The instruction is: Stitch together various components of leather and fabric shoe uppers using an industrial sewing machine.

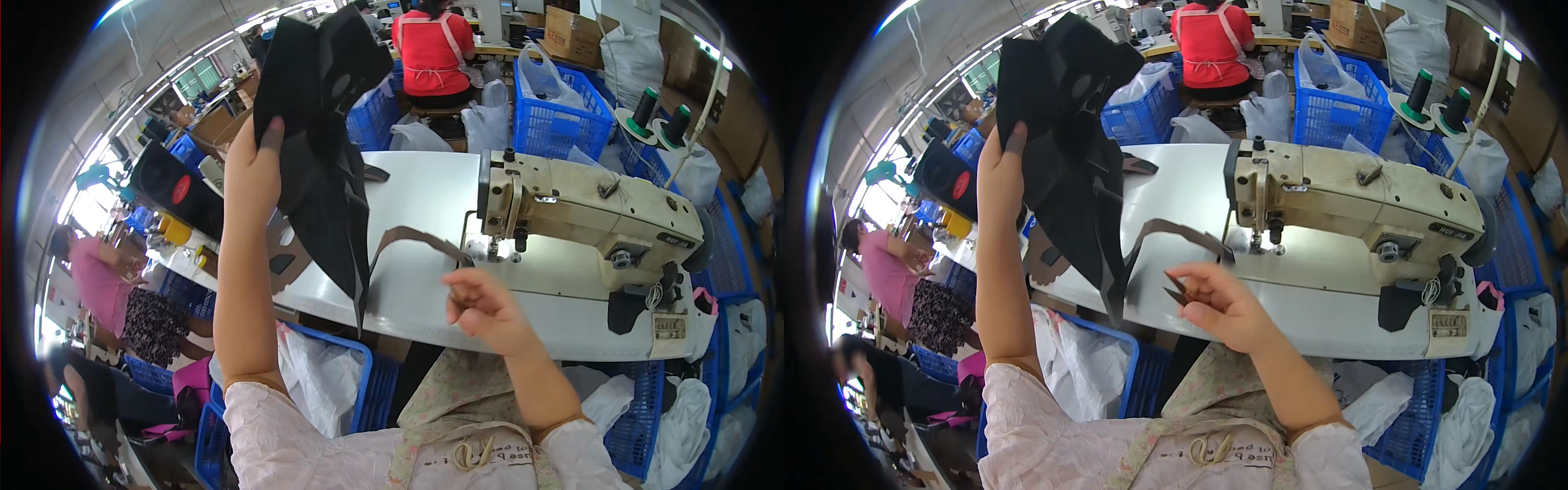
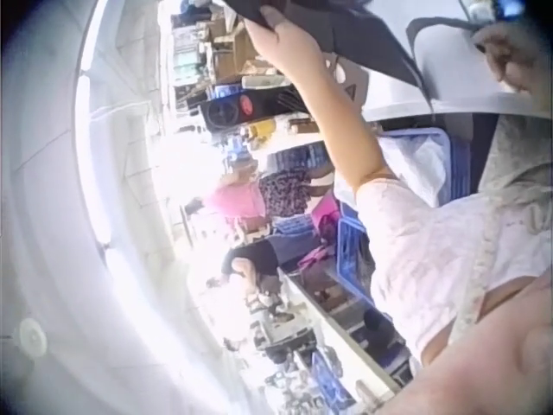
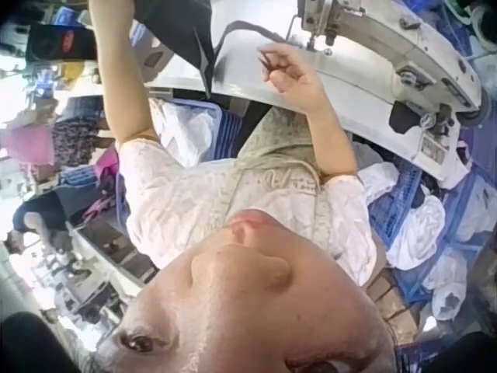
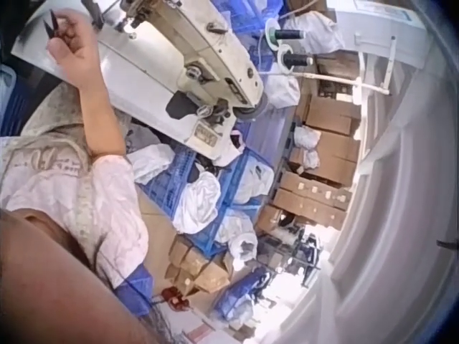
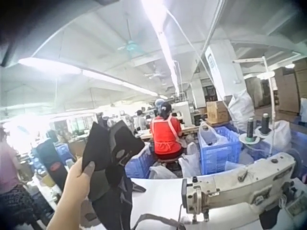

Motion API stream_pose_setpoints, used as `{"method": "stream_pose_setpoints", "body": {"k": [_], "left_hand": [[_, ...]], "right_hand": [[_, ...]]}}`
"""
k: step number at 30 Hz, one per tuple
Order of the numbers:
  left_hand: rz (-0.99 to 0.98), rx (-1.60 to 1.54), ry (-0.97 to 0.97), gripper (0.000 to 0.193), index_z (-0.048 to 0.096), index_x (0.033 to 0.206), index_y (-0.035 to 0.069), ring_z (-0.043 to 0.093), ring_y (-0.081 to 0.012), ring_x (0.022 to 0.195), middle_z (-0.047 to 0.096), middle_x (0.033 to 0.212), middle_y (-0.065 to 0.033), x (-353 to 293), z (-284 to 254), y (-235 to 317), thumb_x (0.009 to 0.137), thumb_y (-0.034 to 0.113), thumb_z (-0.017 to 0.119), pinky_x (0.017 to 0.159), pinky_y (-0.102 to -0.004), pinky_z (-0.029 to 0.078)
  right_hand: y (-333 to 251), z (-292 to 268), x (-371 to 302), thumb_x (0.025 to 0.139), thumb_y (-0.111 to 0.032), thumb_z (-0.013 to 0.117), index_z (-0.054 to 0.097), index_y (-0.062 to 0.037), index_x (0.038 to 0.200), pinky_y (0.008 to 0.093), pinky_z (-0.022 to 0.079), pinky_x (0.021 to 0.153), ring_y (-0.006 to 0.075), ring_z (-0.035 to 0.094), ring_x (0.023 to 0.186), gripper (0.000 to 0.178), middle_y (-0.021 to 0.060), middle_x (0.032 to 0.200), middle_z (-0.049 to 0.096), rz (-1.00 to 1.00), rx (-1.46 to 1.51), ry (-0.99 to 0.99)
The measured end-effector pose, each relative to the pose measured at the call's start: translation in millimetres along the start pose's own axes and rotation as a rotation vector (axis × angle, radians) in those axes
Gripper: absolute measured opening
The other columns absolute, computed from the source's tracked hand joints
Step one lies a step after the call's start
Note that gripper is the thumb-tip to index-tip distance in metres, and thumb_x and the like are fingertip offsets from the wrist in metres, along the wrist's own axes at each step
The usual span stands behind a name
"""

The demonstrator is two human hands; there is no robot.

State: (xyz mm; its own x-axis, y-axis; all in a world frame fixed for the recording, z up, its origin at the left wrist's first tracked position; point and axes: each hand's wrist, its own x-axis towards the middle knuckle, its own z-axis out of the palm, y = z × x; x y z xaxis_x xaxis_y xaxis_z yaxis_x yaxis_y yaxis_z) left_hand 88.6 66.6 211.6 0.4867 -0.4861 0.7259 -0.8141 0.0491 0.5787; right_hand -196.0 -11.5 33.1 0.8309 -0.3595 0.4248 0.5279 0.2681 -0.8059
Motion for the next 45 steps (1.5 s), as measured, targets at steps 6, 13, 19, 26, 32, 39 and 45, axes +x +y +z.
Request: {"method": "stream_pose_setpoints", "body": {"k": [6,13,19,26,32,39,45], "left_hand": [[0.011,0.22,-0.065,0.027,0.062,0.122,0.0,0.067,-0.0248,0.092,0.071,0.104,-0.0155,-86,-41,35,0.101,0.015,0.053,0.086,-0.0337,0.049],[0.222,0.206,-0.174,0.029,0.062,0.126,0.006,0.067,-0.0364,0.107,0.069,0.115,-0.018,-143,-43,27,0.099,0.006,0.051,0.091,-0.0376,0.051],[0.238,0.281,-0.214,0.04,0.061,0.128,0.007,0.065,-0.0382,0.111,0.067,0.12,-0.0188,-171,-36,13,0.09,-0.003,0.054,0.093,-0.04,0.051],[0.011,0.056,-0.115,0.032,0.062,0.128,0.003,0.064,-0.0286,0.111,0.069,0.118,-0.0175,-150,-16,-7,0.097,0.008,0.055,0.098,-0.0355,0.046],[-0.308,-0.44,0.077,0.033,0.063,0.127,0.002,0.065,-0.0147,0.091,0.07,0.108,-0.0054,-121,-16,-42,0.096,0.014,0.062,0.08,-0.0302,0.053],[-0.447,-0.797,0.146,0.029,0.059,0.125,0.001,0.068,-0.027,0.089,0.069,0.108,-0.016,-115,-15,-6,0.1,0.007,0.043,0.076,-0.041,0.057],[-0.409,-0.868,0.12,0.029,0.059,0.122,-0.003,0.069,-0.0294,0.093,0.069,0.109,-0.0179,-100,-30,-32,0.1,0.006,0.042,0.081,-0.0435,0.057]], "right_hand": [[-43,40,9,0.094,-0.009,0.068,0.051,-0.0052,0.134,0.0221,0.041,0.077,0.0074,0.051,0.086,0.044,0.0006,0.097,0.056,-0.31,-0.351,0.105],[-22,51,12,0.093,-0.013,0.07,0.054,-0.0048,0.132,0.0183,0.039,0.061,0.0036,0.048,0.071,0.043,-0.0004,0.09,0.059,-0.479,-0.615,0.223],[2,46,-12,0.093,-0.017,0.072,0.055,-0.0028,0.13,0.018,0.039,0.062,0.0042,0.049,0.074,0.043,-0.0002,0.091,0.058,-0.501,-0.605,0.352],[18,49,-30,0.091,-0.012,0.072,0.058,-0.0018,0.127,0.0203,0.043,0.062,0.0065,0.052,0.072,0.04,0.0014,0.089,0.06,-0.488,-0.7,0.338],[32,60,-33,0.084,-0.011,0.075,0.063,-0.0047,0.119,0.0286,0.048,0.056,0.0173,0.059,0.061,0.037,0.0055,0.08,0.064,-0.399,-1.03,0.059],[57,46,-50,0.08,-0.013,0.076,0.066,-0.0076,0.114,0.0378,0.045,0.053,0.026,0.057,0.06,0.036,0.0069,0.072,0.058,-0.349,-1.266,-0.092],[63,54,-53,0.081,-0.014,0.075,0.066,-0.0077,0.114,0.0381,0.045,0.054,0.026,0.058,0.061,0.035,0.007,0.073,0.058,-0.33,-1.273,-0.115]]}}
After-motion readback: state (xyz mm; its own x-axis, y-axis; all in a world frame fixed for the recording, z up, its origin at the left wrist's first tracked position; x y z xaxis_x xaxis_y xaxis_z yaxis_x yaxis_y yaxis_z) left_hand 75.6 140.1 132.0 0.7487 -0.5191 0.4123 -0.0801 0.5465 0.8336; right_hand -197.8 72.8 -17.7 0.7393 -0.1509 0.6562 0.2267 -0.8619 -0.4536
